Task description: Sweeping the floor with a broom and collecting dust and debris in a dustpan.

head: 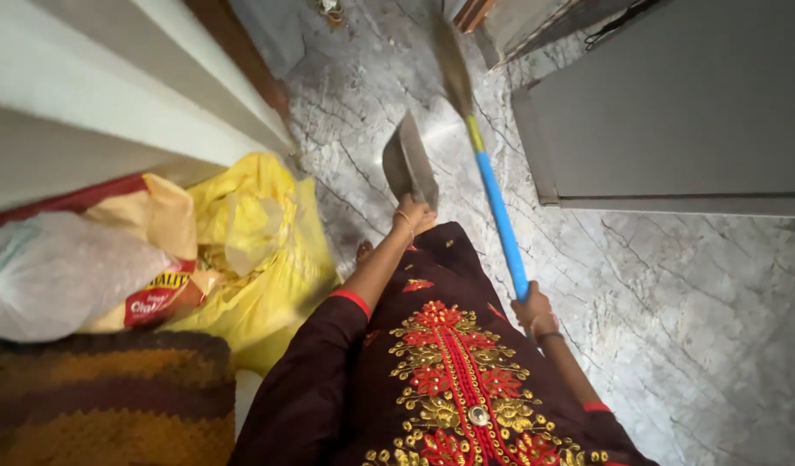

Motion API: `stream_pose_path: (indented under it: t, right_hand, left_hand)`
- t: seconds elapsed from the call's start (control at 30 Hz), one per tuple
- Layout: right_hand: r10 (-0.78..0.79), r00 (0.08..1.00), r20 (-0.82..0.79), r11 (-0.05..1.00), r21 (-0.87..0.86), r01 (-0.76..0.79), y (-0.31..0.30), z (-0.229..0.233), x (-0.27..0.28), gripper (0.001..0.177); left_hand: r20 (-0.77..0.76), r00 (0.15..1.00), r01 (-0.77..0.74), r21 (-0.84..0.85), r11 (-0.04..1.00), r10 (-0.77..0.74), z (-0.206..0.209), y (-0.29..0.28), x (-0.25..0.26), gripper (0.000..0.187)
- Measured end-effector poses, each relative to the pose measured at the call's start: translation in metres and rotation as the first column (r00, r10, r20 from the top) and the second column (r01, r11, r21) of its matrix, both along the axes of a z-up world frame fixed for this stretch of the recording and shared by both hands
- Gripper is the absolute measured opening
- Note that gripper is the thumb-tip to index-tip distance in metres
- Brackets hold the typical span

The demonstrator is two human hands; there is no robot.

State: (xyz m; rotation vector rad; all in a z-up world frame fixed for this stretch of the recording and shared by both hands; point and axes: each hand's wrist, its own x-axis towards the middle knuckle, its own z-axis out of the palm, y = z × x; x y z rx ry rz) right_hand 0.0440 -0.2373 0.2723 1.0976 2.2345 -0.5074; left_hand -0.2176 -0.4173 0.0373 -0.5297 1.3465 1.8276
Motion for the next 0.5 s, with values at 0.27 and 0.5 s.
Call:
stream_pose_path:
  t: [0.27,0.5]
  right_hand:
    - [0.492,0.871,-0.024,0.830,-0.288,-0.477,0.092,-0.128,-0.090,0.027]
    - [0.745,0.640,-0.187,0.605,-0.213,-0.767,0.046,-0.179,-0.303,0.031]
  left_hand:
    - [0.065,0.998,-0.029,0.051,0.998,0.026,-0.017,0.001,-0.025,0.022]
    - [-0.054,0.975,-0.220,-0.371,0.902,0.215,0.011,0.006,-0.091,0.044]
